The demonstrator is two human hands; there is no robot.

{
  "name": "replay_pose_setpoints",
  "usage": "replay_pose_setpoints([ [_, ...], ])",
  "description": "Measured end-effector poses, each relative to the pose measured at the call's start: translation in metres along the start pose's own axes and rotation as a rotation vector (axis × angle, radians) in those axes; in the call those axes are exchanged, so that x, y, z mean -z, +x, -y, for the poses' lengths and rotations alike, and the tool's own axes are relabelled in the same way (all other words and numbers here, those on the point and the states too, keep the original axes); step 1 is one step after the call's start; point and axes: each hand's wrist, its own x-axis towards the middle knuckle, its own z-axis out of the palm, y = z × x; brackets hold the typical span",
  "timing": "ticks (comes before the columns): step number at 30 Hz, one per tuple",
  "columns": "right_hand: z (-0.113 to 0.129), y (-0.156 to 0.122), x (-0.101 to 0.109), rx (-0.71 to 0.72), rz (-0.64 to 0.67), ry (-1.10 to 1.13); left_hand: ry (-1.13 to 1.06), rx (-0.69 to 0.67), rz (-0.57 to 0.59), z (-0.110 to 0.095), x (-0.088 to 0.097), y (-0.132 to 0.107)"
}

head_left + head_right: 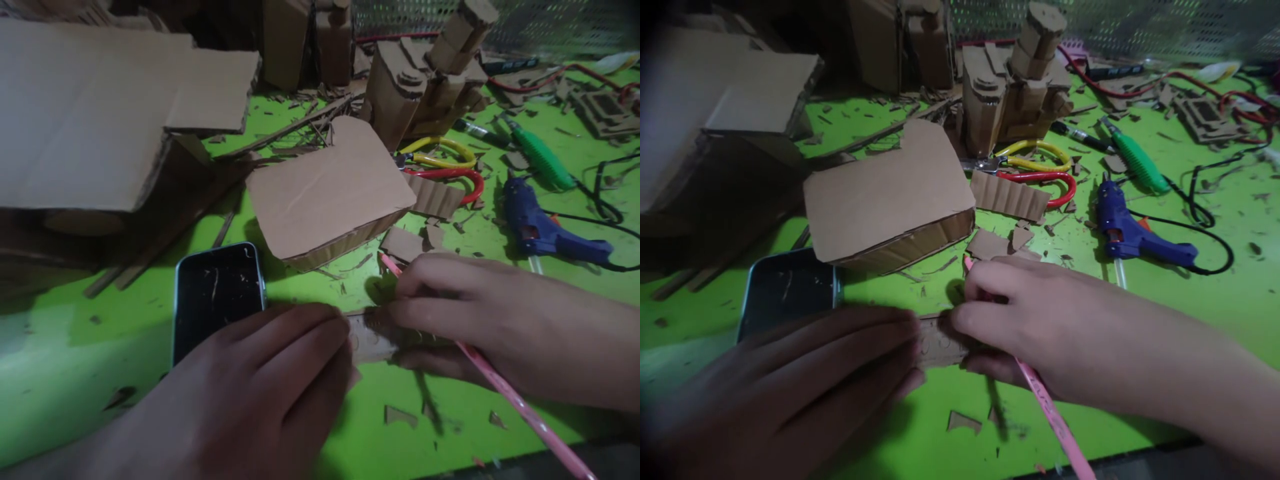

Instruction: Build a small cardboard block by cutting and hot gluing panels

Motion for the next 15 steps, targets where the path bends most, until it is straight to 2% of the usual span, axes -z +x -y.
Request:
replay_pose_setpoints([
  [6, 0.001, 0.002, 0.0, -0.026, 0.069, 0.057, -0.112, 0.1, -0.043, -0.003, -0.003, 0.007],
  [15, -0.001, 0.001, 0.002, -0.036, 0.092, 0.053, -0.132, 0.091, -0.066, -0.005, -0.003, 0.011],
])
